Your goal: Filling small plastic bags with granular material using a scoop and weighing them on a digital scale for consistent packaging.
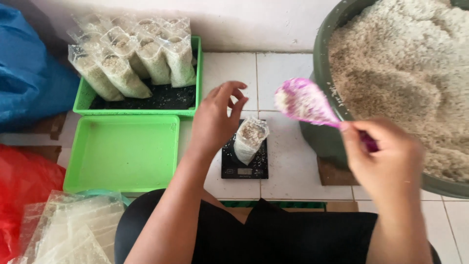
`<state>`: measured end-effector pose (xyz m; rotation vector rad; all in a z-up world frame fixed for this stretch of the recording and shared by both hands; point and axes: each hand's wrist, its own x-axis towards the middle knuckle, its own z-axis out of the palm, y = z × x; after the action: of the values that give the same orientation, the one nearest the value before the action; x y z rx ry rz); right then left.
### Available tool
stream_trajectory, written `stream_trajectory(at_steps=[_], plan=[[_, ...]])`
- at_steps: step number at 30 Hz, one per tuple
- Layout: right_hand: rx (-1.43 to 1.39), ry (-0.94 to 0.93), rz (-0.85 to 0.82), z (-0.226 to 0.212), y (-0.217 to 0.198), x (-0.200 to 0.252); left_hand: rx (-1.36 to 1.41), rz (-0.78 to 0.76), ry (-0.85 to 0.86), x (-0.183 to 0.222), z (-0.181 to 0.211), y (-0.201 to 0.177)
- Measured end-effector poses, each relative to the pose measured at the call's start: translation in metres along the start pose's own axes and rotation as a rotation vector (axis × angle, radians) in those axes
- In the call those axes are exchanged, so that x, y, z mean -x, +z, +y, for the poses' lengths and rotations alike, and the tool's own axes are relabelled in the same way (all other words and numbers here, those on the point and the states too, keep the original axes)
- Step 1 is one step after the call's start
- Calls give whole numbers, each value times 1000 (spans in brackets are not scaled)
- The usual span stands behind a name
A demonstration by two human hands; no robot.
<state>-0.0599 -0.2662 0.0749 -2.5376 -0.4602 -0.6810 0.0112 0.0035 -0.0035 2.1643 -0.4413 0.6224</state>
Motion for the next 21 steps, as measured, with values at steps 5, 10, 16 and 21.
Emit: stream_trajectory(at_steps=[5, 10, 16, 21], plan=[[45, 196, 138, 46, -44, 13, 91, -73, 136, 3, 39, 6], [16, 446, 233, 80, -75, 20, 95, -129, 322, 5, 69, 22], [107, 504, 200, 100, -89, 18, 28, -266, 500, 13, 91, 63], [112, 421, 71, 101, -89, 13, -42, -442, 519, 14, 103, 82]])
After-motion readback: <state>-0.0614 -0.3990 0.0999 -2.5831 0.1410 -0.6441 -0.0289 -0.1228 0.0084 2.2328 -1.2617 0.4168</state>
